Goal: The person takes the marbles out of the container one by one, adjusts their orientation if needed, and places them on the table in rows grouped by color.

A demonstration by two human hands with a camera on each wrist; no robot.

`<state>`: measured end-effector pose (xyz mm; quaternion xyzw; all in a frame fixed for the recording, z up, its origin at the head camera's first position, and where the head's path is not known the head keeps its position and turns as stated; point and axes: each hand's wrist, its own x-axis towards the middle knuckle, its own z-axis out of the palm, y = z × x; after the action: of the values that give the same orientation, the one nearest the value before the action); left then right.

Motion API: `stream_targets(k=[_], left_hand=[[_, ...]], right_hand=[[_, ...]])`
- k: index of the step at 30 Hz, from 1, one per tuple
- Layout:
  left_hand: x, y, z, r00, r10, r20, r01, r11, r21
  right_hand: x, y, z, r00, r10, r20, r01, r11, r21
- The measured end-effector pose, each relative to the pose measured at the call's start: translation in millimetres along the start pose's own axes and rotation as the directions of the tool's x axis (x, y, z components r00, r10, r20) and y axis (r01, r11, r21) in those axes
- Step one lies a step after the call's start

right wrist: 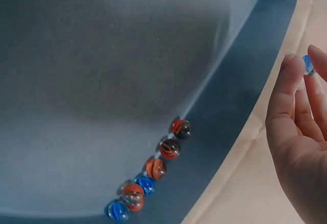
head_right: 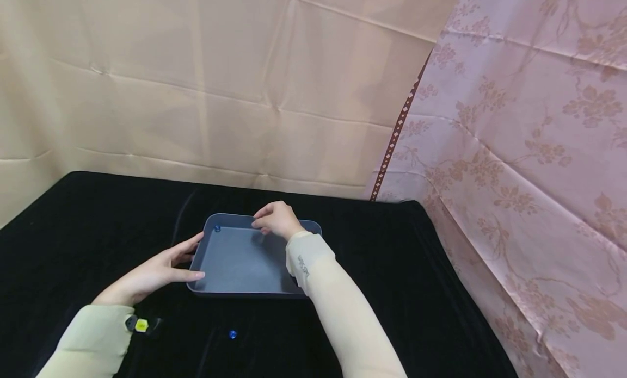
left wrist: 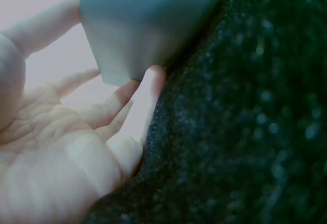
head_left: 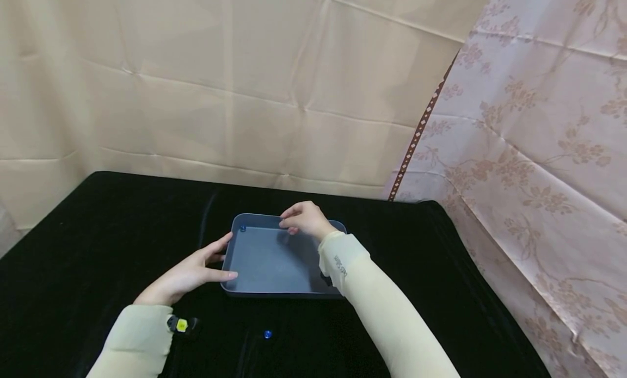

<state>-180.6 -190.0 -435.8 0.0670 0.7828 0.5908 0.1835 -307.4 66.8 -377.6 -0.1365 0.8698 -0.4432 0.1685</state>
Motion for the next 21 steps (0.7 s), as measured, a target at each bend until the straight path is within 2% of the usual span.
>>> stream_targets(k=[7, 14, 21], left_hand=[[-0.6, 1.0, -0.6, 1.0, -0.001, 0.0, 0.001, 1.0, -0.004], [-1.4, 2.8, 0.8, 1.0, -0.014, -0.005, 0.014, 1.0, 0.0], [-0.6, 2.5, 0.4, 1.0, -0.015, -0.007, 0.015, 1.0, 0.005]], right_hand=[[-4, -1, -7.6, 1.0, 0.006, -0.005, -0.006, 0.998, -0.056], [-9, -3, -12.6, 1.0, -0.001, -0.014, 0.001, 0.999, -0.045], [-16, -8, -14.3, 1.0, 0.008, 0.012, -0.008, 0.999, -0.04]])
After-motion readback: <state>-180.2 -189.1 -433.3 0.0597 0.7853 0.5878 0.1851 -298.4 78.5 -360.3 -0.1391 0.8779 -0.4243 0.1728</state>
